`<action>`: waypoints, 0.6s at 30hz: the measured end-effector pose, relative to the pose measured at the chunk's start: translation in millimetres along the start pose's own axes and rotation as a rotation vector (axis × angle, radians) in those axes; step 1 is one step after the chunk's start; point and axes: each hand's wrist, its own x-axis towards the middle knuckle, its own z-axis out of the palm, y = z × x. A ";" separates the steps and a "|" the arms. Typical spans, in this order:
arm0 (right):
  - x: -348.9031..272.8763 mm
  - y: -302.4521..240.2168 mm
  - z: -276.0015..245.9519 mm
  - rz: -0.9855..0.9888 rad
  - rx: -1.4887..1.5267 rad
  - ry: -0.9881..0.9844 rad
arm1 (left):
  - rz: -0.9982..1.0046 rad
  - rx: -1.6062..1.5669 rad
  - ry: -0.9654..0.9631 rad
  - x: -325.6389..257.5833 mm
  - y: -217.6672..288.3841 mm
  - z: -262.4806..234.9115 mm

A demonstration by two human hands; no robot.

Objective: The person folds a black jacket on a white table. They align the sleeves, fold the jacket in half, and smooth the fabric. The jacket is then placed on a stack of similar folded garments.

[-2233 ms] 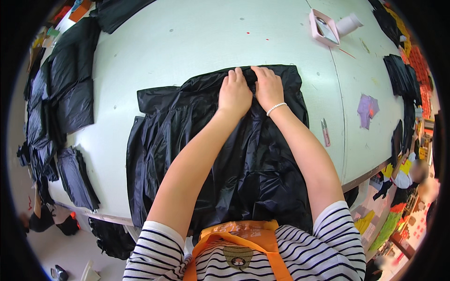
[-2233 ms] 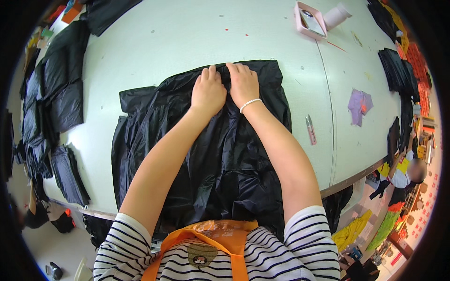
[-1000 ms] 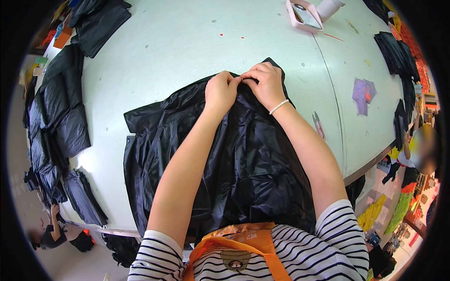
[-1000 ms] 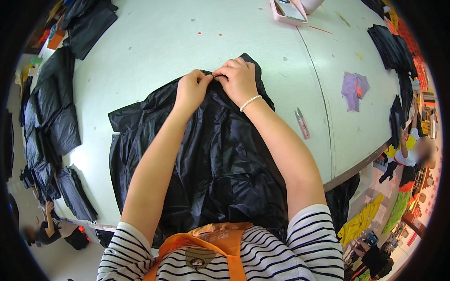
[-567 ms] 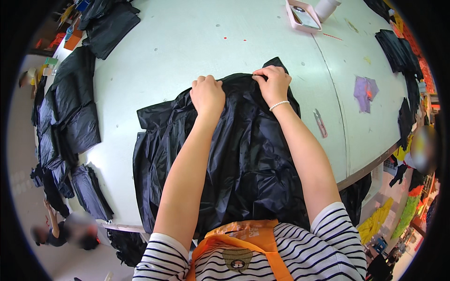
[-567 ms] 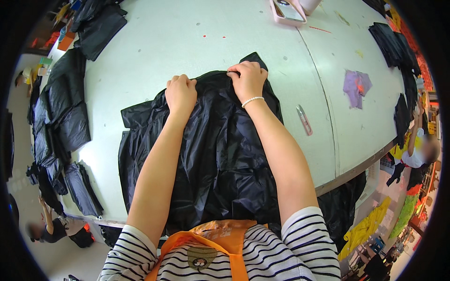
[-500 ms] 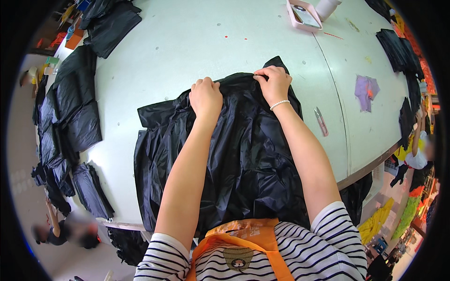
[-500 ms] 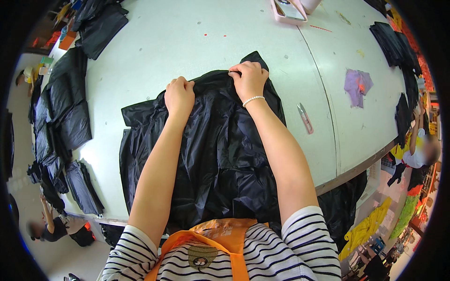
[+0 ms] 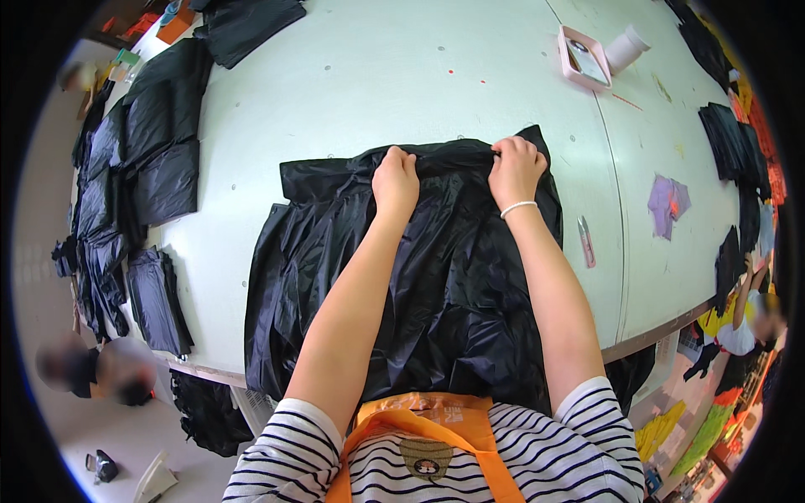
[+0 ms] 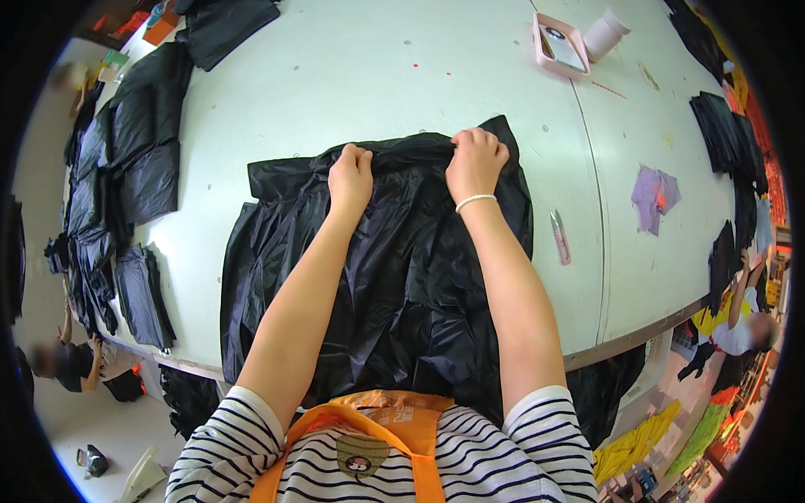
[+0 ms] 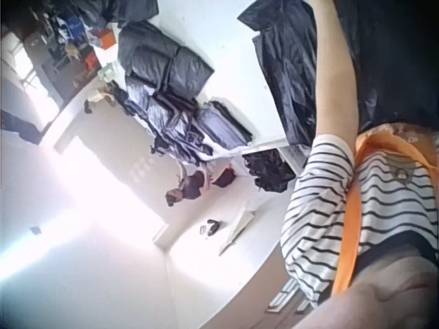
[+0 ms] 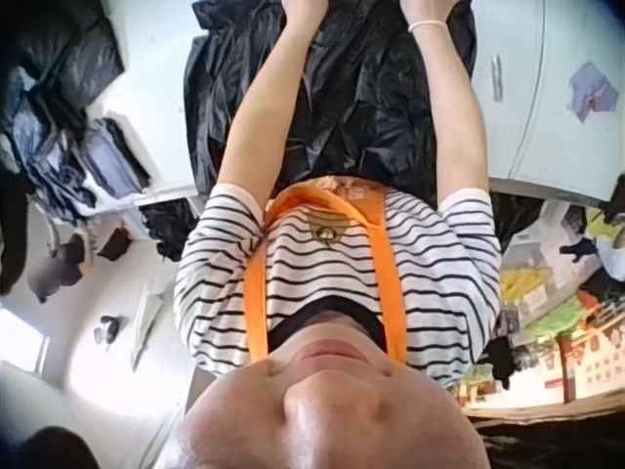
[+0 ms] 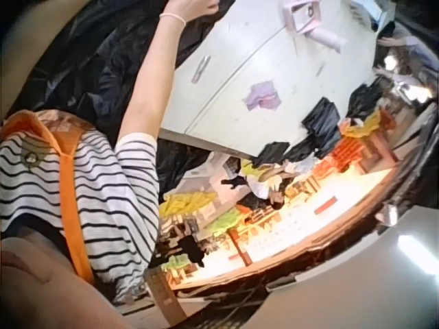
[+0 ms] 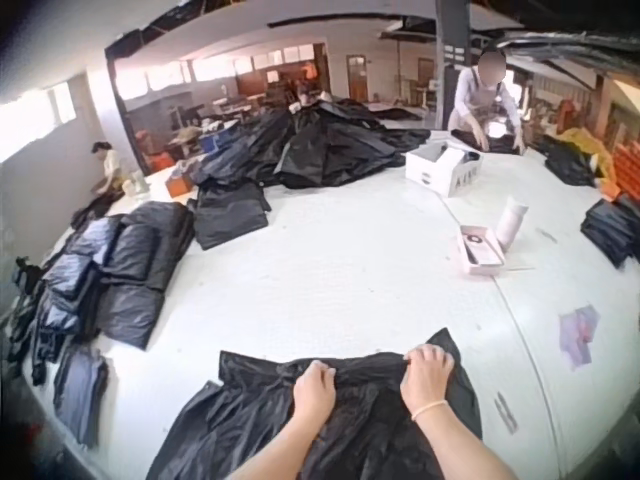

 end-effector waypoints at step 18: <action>4.3 -54.5 30.9 -0.191 0.399 -0.245 | 0.295 0.195 -0.162 4.0 -43.6 -48.0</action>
